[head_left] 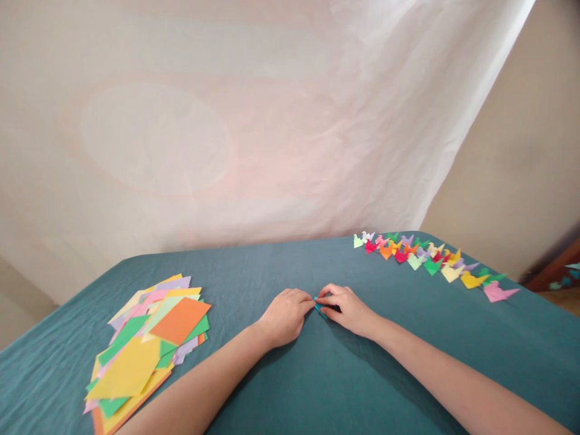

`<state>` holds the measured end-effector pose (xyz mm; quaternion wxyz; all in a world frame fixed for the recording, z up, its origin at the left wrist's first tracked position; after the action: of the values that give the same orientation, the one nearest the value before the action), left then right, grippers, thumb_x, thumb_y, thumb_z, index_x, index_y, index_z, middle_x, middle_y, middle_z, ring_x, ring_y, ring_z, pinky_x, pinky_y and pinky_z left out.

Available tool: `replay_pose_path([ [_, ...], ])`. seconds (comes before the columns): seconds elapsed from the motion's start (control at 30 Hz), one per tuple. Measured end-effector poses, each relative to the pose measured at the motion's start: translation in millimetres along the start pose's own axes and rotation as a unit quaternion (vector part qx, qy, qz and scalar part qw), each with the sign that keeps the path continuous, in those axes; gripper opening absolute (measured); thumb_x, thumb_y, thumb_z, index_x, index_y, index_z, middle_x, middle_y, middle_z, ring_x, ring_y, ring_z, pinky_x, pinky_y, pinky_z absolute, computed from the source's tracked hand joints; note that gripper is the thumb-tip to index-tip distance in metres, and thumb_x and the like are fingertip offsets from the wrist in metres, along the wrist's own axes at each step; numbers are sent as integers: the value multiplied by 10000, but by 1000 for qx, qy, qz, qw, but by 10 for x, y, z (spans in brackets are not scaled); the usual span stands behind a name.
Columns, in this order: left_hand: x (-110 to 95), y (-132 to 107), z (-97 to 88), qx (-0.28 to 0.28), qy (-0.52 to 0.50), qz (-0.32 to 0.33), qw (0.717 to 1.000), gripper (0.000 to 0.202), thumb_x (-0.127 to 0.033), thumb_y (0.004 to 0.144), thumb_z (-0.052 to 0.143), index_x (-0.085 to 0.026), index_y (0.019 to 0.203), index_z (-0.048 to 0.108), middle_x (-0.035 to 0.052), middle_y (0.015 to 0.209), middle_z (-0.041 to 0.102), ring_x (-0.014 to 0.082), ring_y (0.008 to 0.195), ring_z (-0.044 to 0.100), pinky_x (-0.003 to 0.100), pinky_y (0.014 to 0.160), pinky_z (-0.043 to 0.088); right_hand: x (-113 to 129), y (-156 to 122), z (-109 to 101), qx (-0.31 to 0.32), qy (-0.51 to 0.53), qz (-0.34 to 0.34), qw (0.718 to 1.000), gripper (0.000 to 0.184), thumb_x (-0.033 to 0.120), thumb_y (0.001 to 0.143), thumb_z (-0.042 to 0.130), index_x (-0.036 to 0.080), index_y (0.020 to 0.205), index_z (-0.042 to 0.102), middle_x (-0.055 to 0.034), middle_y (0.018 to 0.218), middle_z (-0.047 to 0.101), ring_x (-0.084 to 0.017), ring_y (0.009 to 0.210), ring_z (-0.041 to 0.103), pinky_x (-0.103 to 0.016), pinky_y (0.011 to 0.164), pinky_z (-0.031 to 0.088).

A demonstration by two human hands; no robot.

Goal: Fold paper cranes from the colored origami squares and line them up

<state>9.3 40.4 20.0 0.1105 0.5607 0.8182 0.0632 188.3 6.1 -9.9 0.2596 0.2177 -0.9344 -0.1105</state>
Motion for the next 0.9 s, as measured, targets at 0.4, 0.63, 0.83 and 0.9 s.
replay_pose_path([
  [0.4, -63, 16, 4, 23, 48, 22, 998, 299, -99, 813, 465, -166, 1085, 569, 76, 1030, 593, 214, 1006, 508, 339, 874, 395, -72, 16, -59, 42, 48, -24, 998, 289, 299, 833, 559, 272, 1114, 619, -35, 1037, 574, -167, 878, 560, -305, 815, 406],
  [0.63, -62, 13, -1, 33, 62, 50, 996, 286, -107, 821, 477, -158, 1085, 571, 86, 991, 609, 219, 987, 526, 347, 881, 392, -100, 14, -113, 83, 99, -24, 991, 329, 333, 818, 577, 246, 1134, 610, -46, 1056, 542, -149, 818, 562, -278, 759, 436],
  [0.83, -51, -2, -41, 28, 56, 70, 996, 288, -118, 832, 465, -207, 1077, 587, 80, 1027, 616, 215, 984, 546, 347, 871, 400, -89, 11, -138, 98, 132, -12, 986, 425, 394, 713, 681, 242, 1106, 627, -40, 1064, 527, -156, 829, 549, -286, 765, 444],
  [0.9, -49, -4, -41, 27, 52, 72, 996, 292, -119, 827, 473, -211, 1078, 589, 81, 1038, 617, 218, 994, 546, 349, 877, 398, -82, 13, -155, 103, 144, -11, 984, 491, 405, 679, 708, 239, 1131, 611, -42, 1071, 521, -164, 859, 539, -293, 783, 441],
])
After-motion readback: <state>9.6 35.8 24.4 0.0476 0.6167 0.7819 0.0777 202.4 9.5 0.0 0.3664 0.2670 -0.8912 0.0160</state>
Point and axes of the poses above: each hand's wrist, its own y-axis towards the middle knuckle, its own z-axis out of the palm, x = y × z, the point moved 2 cm from there along y, towards the middle knuckle
